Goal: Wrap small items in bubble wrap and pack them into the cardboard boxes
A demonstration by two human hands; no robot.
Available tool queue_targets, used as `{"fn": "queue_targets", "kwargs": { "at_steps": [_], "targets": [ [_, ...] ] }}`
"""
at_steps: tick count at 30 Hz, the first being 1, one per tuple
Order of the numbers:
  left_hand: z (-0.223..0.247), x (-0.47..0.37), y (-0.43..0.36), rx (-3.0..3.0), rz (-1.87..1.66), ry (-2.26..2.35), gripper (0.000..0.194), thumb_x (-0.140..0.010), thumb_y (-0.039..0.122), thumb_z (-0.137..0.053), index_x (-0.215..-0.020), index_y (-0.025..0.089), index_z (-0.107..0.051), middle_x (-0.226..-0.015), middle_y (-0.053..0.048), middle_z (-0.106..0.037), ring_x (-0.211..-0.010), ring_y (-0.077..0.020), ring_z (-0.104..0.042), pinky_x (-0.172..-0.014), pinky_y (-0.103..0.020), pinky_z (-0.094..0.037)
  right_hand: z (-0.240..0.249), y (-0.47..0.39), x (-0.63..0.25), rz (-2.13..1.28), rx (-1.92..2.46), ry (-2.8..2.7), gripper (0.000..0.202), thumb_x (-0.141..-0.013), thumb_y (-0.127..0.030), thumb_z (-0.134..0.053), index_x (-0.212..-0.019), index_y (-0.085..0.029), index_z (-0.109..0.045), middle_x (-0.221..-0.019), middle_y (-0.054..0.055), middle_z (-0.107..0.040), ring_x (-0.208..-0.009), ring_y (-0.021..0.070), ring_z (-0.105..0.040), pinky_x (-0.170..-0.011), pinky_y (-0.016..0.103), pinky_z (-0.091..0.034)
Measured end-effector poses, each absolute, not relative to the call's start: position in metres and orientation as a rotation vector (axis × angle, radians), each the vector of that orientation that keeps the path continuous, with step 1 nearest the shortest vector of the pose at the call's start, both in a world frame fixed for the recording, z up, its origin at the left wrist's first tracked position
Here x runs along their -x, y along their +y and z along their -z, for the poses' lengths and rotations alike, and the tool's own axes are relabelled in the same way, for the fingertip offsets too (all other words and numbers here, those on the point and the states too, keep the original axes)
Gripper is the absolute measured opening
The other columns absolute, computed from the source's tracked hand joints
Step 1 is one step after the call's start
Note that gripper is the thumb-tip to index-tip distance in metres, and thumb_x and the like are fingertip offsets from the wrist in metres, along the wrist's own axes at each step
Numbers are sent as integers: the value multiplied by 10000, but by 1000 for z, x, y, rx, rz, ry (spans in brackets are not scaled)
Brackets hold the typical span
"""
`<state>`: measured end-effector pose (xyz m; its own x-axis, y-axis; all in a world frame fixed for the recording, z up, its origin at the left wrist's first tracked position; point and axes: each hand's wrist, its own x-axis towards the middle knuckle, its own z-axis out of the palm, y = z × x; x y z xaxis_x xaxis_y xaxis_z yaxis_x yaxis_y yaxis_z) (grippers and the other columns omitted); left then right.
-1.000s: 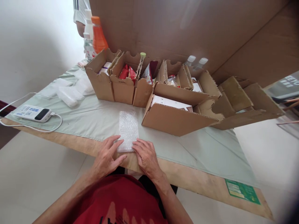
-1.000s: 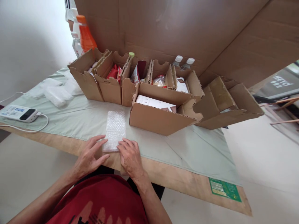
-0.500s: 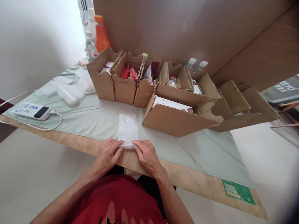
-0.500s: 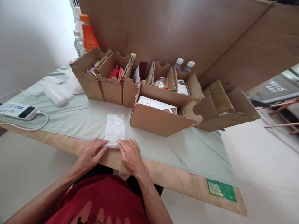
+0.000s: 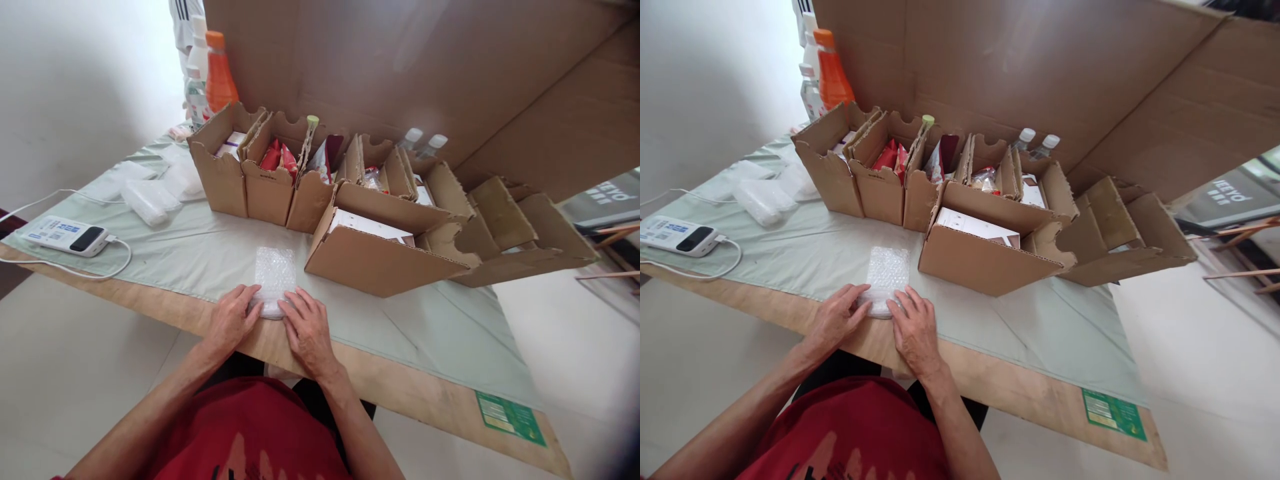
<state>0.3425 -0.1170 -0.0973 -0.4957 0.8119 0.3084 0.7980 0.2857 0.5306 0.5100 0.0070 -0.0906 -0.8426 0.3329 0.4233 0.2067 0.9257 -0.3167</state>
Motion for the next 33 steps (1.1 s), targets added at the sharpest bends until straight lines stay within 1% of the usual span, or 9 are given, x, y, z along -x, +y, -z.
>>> {"fn": "queue_targets", "kwargs": {
  "at_steps": [5, 7, 12, 16, 21, 24, 27, 30, 33],
  "targets": [
    [84, -344, -130, -1838, -1116, 2374, 345, -933, 310, -637, -1253, 181, -621, -1311, -152, -630, -1209, -308, -598, -1019, -467, -510, 86, 11, -507, -502, 393, -2564, 289, -983, -106, -515, -1189, -212, -689, -1226, 72, -736, -1265, 276, -571, -1004, 442, -414],
    [80, -346, -137, -1906, -1125, 2264, 329, -941, 254, -619, -1267, 203, -612, -1302, -125, -650, -1269, -298, -565, -1064, -467, -478, 79, 11, -509, -624, 396, -2542, 267, -997, -132, -514, -1168, -224, -697, -1169, 62, -753, -1189, 255, -614, -987, 431, -427],
    [81, -346, -137, -1792, -1134, 2255, 277, -985, 197, -502, -1234, 203, -624, -989, -64, -730, -935, -220, -671, -865, -378, -541, 68, 12, -509, -821, 491, -2524, 252, -1020, -195, -493, -1146, -235, -707, -1041, 52, -770, -983, 215, -669, -918, 400, -471],
    [89, -338, -121, -1686, -1064, 2415, 279, -975, 260, -526, -1213, 170, -640, -860, -52, -705, -788, -219, -647, -756, -364, -544, 70, 11, -511, -608, 602, -2447, 290, -1004, -239, -525, -1261, -225, -659, -1221, 94, -713, -1153, 250, -617, -974, 425, -465],
    [94, -335, -112, -1657, -1041, 2538, 290, -961, 269, -541, -1221, 179, -633, -1048, -105, -702, -963, -257, -654, -872, -410, -543, 77, 10, -511, -449, 467, -2600, 396, -950, -145, -547, -1334, -214, -616, -1401, 112, -627, -1357, 292, -492, -1057, 486, -413],
    [91, -339, -117, -1742, -1116, 2475, 322, -944, 297, -585, -1246, 190, -619, -1254, -144, -655, -1163, -298, -612, -999, -469, -506, 83, 12, -505, -441, 471, -2656, 375, -949, -130, -542, -1301, -209, -645, -1363, 111, -659, -1366, 303, -488, -1041, 493, -424],
    [89, -341, -124, -1841, -1118, 2313, 386, -915, 260, -608, -1299, 214, -596, -1313, -125, -648, -1292, -316, -548, -1086, -512, -449, 85, 13, -502, -476, 493, -2604, 323, -980, -159, -522, -1252, -233, -681, -1265, 94, -713, -1306, 282, -541, -1031, 476, -436],
    [90, -341, -125, -1798, -1148, 2269, 376, -925, 194, -547, -1295, 217, -606, -1216, -103, -700, -1246, -293, -584, -1073, -495, -460, 82, 11, -506, -589, 498, -2550, 309, -1004, -188, -502, -1248, -240, -685, -1207, 80, -737, -1214, 252, -602, -1018, 444, -445],
    [90, -338, -120, -1687, -1206, 2280, 346, -936, 213, -527, -1269, 201, -621, -1144, -107, -722, -1125, -271, -639, -1006, -464, -507, 77, 9, -509, -694, 549, -2523, 318, -996, -224, -529, -1286, -239, -661, -1209, 77, -736, -1170, 245, -621, -1009, 428, -449]
  ]
}}
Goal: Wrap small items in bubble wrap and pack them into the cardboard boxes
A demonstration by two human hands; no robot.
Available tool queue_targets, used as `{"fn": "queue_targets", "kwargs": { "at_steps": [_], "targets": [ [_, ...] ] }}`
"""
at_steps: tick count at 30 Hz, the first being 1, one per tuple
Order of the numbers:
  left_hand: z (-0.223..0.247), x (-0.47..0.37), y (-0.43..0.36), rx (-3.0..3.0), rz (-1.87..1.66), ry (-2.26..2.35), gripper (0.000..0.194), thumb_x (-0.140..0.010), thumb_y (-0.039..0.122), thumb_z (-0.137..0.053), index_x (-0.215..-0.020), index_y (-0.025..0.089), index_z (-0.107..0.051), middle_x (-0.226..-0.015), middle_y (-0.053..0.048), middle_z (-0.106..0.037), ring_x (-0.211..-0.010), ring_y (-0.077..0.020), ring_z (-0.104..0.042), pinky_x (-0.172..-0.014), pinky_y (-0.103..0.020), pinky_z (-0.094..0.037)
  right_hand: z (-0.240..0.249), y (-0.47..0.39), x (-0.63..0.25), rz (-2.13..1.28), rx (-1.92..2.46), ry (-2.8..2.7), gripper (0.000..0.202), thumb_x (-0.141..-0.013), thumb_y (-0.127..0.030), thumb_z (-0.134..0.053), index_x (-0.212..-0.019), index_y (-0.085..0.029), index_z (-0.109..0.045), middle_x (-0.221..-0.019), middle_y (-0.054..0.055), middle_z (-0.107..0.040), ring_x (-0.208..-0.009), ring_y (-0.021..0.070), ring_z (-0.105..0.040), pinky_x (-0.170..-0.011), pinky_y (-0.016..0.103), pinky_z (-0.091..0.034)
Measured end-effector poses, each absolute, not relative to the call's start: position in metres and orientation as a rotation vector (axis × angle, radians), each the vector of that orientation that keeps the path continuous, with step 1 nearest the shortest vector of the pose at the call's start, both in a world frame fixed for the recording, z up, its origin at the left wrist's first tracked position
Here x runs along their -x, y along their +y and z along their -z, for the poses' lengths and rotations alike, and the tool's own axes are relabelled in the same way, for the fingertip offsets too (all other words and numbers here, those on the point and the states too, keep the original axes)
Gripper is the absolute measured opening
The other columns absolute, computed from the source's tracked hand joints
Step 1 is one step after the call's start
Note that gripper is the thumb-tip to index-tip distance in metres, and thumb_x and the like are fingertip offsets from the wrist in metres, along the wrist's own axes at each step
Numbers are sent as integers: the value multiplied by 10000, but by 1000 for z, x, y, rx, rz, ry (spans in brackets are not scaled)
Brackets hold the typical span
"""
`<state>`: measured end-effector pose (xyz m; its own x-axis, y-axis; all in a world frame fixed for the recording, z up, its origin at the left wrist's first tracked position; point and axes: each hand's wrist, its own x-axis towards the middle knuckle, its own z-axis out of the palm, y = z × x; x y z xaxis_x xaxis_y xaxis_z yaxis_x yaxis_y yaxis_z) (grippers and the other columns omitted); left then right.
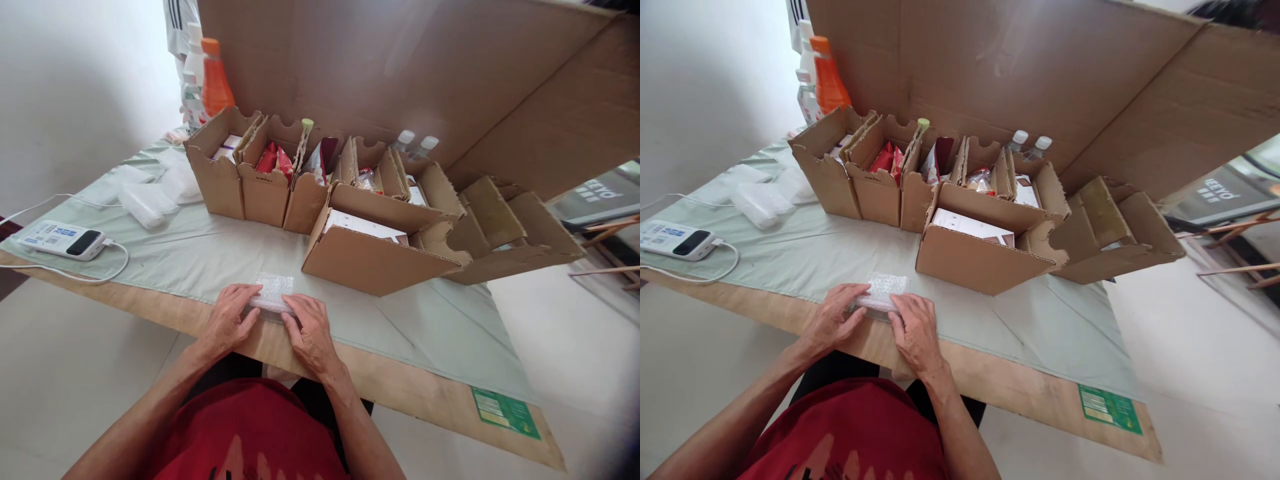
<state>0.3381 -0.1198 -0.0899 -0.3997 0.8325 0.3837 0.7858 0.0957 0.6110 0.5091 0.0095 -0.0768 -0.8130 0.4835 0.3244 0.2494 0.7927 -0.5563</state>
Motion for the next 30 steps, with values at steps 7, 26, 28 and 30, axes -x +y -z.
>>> {"fn": "queue_targets", "kwargs": {
  "at_steps": [7, 26, 28, 30],
  "targets": [
    [78, -342, -123, -854, -1593, 2164, 491, -864, 428, -664, -1277, 171, -605, -1135, -121, -697, -1038, -258, -673, -849, -413, -584, 80, 21, -497, -868, 796, -2386, 283, -959, -226, -542, -1188, -219, -707, -1127, 73, -762, -1053, 242, -664, -955, 413, -483],
    [77, -390, -109, -170, -1681, 1266, 450, -622, 333, -876, -1001, 174, -693, -935, -30, -735, -892, -190, -685, -829, -301, -551, 62, 12, -537, -1765, 765, -1996, 556, -845, -404, -706, -1346, -204, -572, -1193, 97, -697, -1021, 207, -684, -853, 311, -549],
    [80, -393, -108, -209, -1655, 1271, 449, -623, 332, -883, -1003, 178, -700, -921, -16, -719, -870, -176, -668, -812, -279, -540, 59, 12, -541, -1827, 804, -1941, 299, -824, -343, -705, -1085, -200, -673, -890, 11, -694, -784, 153, -646, -712, 254, -518],
    [81, -395, -106, -276, -1612, 1301, 424, -640, 358, -881, -984, 188, -702, -888, 0, -700, -840, -163, -647, -787, -258, -527, 56, 11, -546, -1817, 853, -1889, 138, -806, -298, -689, -901, -200, -669, -735, -33, -618, -671, 123, -571, -638, 231, -473]
  ]
}}
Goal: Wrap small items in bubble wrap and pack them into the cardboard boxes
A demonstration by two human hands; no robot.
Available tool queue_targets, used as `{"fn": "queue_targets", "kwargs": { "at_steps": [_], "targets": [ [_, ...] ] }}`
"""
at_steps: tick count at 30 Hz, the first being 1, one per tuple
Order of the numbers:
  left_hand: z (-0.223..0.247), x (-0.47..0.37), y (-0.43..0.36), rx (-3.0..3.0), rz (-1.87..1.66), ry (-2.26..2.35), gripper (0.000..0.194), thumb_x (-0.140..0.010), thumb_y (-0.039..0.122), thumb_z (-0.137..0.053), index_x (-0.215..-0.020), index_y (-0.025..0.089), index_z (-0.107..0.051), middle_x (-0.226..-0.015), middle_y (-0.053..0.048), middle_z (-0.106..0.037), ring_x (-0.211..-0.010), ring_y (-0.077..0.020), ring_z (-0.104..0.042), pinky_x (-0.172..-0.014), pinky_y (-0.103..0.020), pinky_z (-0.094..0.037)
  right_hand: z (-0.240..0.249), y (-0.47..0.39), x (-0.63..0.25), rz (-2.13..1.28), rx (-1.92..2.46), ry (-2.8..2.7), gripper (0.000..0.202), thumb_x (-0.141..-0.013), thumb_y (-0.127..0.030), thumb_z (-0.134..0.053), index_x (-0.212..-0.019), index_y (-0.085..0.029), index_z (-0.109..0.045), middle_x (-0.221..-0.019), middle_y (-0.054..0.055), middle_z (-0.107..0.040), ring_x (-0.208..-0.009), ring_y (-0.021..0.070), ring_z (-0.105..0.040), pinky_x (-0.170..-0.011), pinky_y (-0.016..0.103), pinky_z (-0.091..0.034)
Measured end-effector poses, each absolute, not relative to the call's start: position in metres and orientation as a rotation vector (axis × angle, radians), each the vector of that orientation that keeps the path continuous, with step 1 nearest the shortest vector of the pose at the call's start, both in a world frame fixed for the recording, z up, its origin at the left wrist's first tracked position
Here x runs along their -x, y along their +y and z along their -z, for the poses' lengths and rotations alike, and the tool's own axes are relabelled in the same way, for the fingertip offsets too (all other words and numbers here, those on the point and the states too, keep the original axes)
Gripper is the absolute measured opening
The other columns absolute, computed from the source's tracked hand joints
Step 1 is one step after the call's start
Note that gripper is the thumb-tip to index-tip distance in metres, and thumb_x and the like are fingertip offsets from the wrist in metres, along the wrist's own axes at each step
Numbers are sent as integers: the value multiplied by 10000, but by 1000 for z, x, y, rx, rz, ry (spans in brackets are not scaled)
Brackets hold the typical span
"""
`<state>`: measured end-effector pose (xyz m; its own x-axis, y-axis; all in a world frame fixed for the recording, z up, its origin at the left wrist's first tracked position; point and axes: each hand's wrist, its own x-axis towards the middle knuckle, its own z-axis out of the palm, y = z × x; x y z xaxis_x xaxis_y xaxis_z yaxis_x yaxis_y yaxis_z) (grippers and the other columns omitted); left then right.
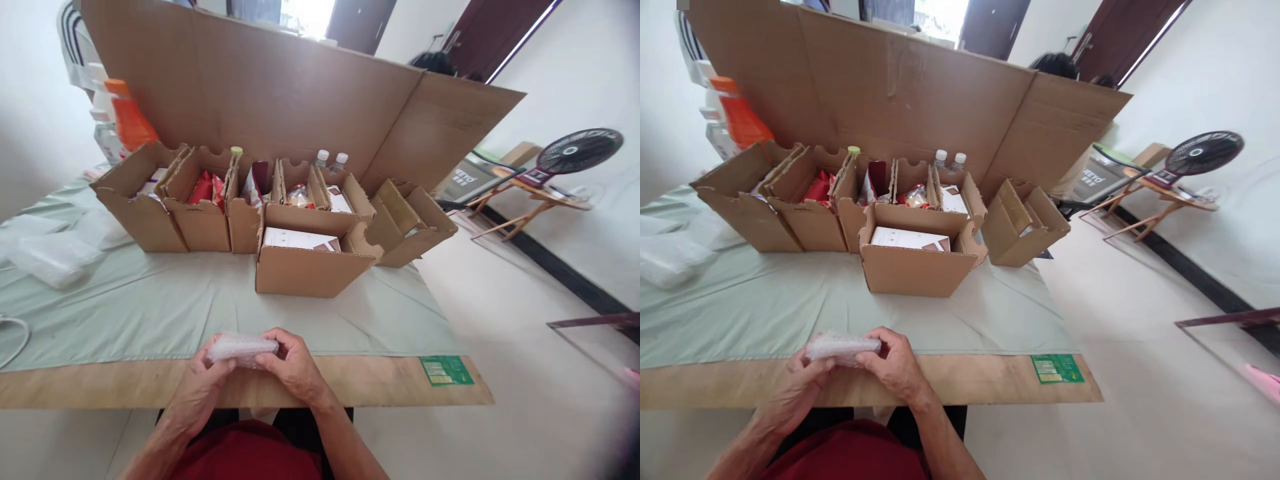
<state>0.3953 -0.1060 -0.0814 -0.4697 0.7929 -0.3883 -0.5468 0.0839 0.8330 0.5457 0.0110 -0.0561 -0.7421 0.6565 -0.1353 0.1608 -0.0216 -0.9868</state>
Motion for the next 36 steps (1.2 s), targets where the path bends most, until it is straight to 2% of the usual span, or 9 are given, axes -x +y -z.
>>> {"fn": "queue_targets", "kwargs": {
  "at_steps": [4, 8, 13, 17, 21, 24, 27, 33, 36],
  "targets": [
    [78, -399, -102, -493, -1465, 1397, 440, -705, 511, -838, -978, 197, -695, -868, -16, -705, -847, -198, -655, -766, -277, -529, 38, 19, -565, -1699, 910, -1934, 140, -799, -256, -664, -925, -207, -699, -760, -22, -637, -693, 130, -568, -644, 232, -475],
    [78, -395, -95, -607, -1523, 1421, 566, -754, 647, -757, -1100, 207, -677, -1046, -103, -744, -1031, -285, -697, -933, -392, -547, -13, 56, -600, -1436, 917, -1948, 189, -842, -326, -686, -999, -231, -729, -852, 6, -700, -739, 155, -625, -655, 251, -512],
    [96, -385, -86, -766, -1452, 1562, 470, -789, 574, -739, -1073, 202, -696, -1057, -136, -763, -1001, -292, -730, -935, -433, -579, -87, 144, -623, -777, 990, -1835, 337, -840, -459, -689, -1054, -201, -722, -849, 33, -707, -708, 176, -617, -620, 289, -499],
    [103, -387, -85, -1096, -1453, 1698, 283, -833, 452, -684, -1002, 231, -739, -994, -105, -761, -930, -273, -741, -831, -388, -611, -114, 197, -610, -168, 1275, -2182, 346, -838, -373, -625, -1118, -203, -736, -756, 35, -701, -681, 202, -611, -654, 325, -464],
    [99, -390, -84, -1365, -1466, 1709, 195, -859, 342, -639, -1002, 262, -744, -953, -80, -761, -872, -248, -743, -779, -354, -617, -128, 209, -594, 365, 1448, -2530, 217, -799, -294, -613, -925, -244, -782, -656, 49, -684, -667, 218, -629, -618, 307, -395],
    [97, -390, -85, -1427, -1469, 1716, 195, -874, 310, -618, -1024, 264, -733, -962, -79, -766, -880, -244, -748, -768, -344, -620, -138, 207, -585, 451, 1444, -2668, 178, -764, -258, -625, -847, -230, -780, -659, 62, -689, -648, 212, -631, -564, 286, -341],
    [99, -390, -86, -1471, -1461, 1724, 194, -879, 300, -617, -1036, 260, -724, -984, -77, -769, -901, -244, -752, -777, -343, -621, -143, 207, -576, 290, 1609, -2792, 170, -754, -218, -650, -855, -234, -786, -740, 71, -722, -701, 223, -657, -579, 290, -359],
    [99, -391, -87, -1564, -1466, 1717, 211, -895, 268, -599, -1074, 241, -707, -1015, -68, -768, -927, -219, -751, -811, -324, -620, -143, 204, -555, 393, 1829, -2796, 438, -892, -304, -578, -1318, -241, -657, -1121, 133, -747, -1025, 306, -683, -712, 330, -437],
    [98, -390, -86, -1598, -1468, 1720, 203, -895, 267, -597, -1066, 238, -702, -996, -59, -767, -906, -205, -751, -792, -304, -619, -143, 199, -546, 436, 1772, -2933, 374, -909, -253, -536, -1240, -226, -706, -1118, 143, -746, -1045, 316, -681, -741, 338, -450]
  ]
}}
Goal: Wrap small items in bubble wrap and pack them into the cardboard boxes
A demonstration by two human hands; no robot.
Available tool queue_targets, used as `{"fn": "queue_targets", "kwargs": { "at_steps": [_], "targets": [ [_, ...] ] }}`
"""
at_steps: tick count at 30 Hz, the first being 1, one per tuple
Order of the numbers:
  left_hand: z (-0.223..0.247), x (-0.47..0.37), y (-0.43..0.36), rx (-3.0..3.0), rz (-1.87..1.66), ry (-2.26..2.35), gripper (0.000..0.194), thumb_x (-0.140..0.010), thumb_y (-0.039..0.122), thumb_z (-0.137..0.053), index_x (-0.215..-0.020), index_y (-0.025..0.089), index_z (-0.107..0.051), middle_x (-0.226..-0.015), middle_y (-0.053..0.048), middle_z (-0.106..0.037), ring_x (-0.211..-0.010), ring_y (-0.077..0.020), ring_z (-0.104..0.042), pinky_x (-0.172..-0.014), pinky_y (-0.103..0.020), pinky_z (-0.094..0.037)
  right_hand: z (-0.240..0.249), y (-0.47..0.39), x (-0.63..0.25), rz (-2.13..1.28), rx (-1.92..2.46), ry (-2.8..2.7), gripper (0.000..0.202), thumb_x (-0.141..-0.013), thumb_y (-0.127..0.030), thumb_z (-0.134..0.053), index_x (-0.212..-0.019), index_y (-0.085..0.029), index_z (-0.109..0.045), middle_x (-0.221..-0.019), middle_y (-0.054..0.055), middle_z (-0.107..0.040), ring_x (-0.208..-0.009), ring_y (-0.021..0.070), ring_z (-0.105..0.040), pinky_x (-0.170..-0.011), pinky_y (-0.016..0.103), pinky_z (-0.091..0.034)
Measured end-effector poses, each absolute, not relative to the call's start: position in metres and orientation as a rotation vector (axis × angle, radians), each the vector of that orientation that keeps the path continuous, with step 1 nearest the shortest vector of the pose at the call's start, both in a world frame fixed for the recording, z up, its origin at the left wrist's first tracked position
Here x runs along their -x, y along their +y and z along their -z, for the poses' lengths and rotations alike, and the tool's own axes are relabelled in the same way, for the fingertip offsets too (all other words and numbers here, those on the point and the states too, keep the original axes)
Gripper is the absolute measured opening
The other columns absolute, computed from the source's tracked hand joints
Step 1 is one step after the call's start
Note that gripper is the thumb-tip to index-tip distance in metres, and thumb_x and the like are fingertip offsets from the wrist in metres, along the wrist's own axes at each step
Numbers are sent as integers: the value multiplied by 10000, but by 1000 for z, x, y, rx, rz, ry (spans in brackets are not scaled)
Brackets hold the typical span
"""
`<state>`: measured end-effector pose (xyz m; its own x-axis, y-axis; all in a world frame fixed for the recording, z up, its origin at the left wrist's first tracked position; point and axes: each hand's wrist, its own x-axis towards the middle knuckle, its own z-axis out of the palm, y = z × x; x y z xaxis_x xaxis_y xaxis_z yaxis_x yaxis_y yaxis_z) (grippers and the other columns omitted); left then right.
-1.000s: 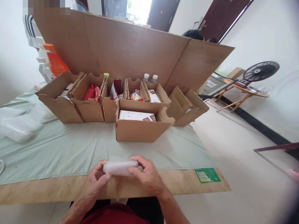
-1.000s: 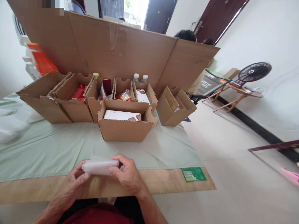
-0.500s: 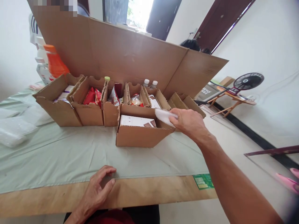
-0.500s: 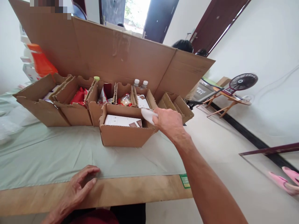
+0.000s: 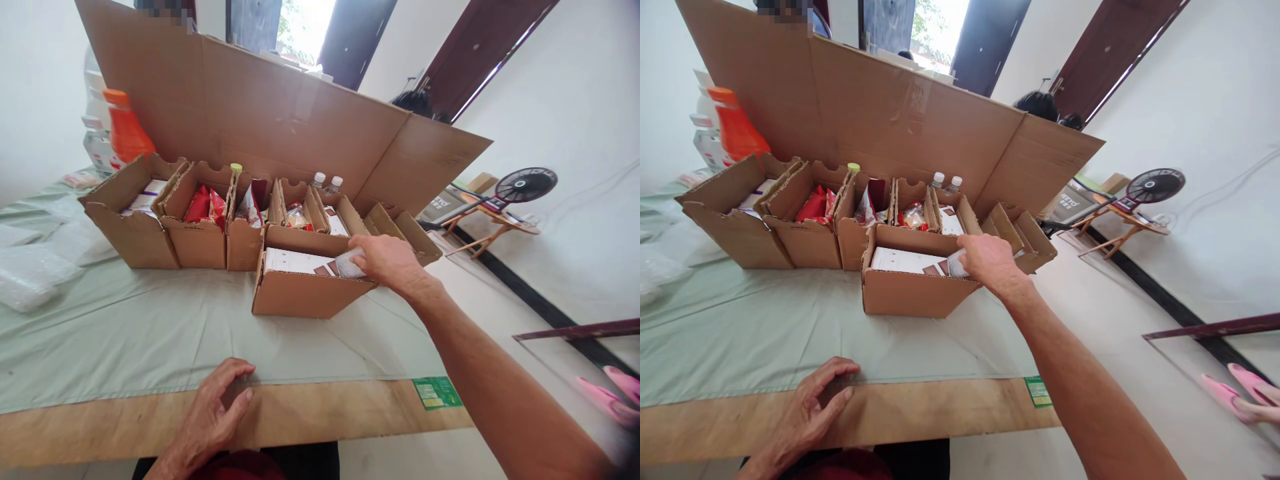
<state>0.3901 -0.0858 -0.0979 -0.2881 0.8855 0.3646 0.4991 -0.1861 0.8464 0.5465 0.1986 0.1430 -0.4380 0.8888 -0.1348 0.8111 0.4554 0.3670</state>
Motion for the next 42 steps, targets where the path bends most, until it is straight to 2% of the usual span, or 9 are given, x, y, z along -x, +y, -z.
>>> {"fn": "queue_targets", "kwargs": {
  "at_steps": [3, 9, 15, 19, 21, 28, 31, 36, 42],
  "targets": [
    [99, -390, -85, -1607, -1469, 1722, 199, -893, 266, -596, -1060, 238, -701, -986, -57, -766, -894, -202, -751, -780, -296, -620, -140, 201, -543, -227, -1257, 2393, 272, -862, -194, -567, -1021, -233, -784, -1054, 106, -760, -993, 290, -690, -723, 318, -445],
    [101, -390, -84, -1586, -1480, 1712, 196, -895, 256, -602, -1064, 241, -701, -992, -55, -765, -897, -200, -751, -786, -292, -621, -125, 224, -544, -3, -1001, 2447, 286, -811, -120, -563, -928, -235, -798, -964, 59, -777, -882, 228, -696, -706, 288, -439],
    [100, -391, -83, -1589, -1495, 1714, 190, -893, 252, -601, -1053, 239, -703, -976, -57, -768, -874, -195, -753, -761, -285, -624, -126, 219, -556, 4, -1094, 2578, 324, -832, -209, -595, -1116, -253, -746, -1043, 46, -772, -932, 250, -690, -721, 301, -458],
    [102, -391, -82, -1600, -1495, 1731, 198, -894, 255, -607, -1066, 249, -703, -991, -51, -770, -890, -197, -755, -776, -286, -625, -133, 211, -550, -125, -1236, 2669, 270, -891, -220, -532, -1046, -239, -752, -1043, 59, -773, -976, 285, -687, -762, 342, -468],
    [104, -391, -82, -1597, -1497, 1745, 199, -894, 258, -609, -1069, 248, -704, -993, -53, -771, -889, -197, -756, -777, -284, -625, -132, 208, -540, -93, -1163, 2757, 303, -920, -196, -482, -1047, -239, -754, -1083, 63, -768, -1012, 280, -686, -815, 351, -482],
    [103, -391, -81, -1585, -1491, 1744, 180, -899, 268, -619, -1060, 254, -700, -970, -42, -767, -865, -188, -754, -764, -273, -622, -115, 205, -498, 293, -670, 2853, 501, -902, -94, -467, -1363, -221, -615, -1412, 84, -642, -1268, 296, -603, -1048, 423, -446],
    [101, -391, -81, -1582, -1497, 1744, 182, -896, 265, -621, -1061, 265, -699, -968, -31, -767, -868, -179, -753, -766, -263, -619, -110, 208, -490, 418, -530, 2860, 559, -847, -26, -473, -1335, -248, -629, -1434, 27, -630, -1291, 247, -583, -1060, 372, -431],
    [101, -391, -80, -1548, -1479, 1741, 184, -895, 288, -611, -1038, 243, -716, -941, -55, -763, -838, -191, -745, -747, -284, -621, -105, 217, -488, 626, -422, 2872, 565, -781, 25, -482, -1236, -245, -682, -1271, 10, -721, -1086, 194, -663, -929, 288, -469],
    [102, -391, -83, -1450, -1496, 1778, 218, -909, 337, -590, -1030, 218, -727, -979, -90, -750, -879, -215, -737, -761, -316, -623, -123, 201, -512, 579, -539, 3095, 477, -846, -56, -503, -1247, -226, -697, -1359, 36, -682, -1278, 229, -603, -1113, 386, -422]
  ]
}}
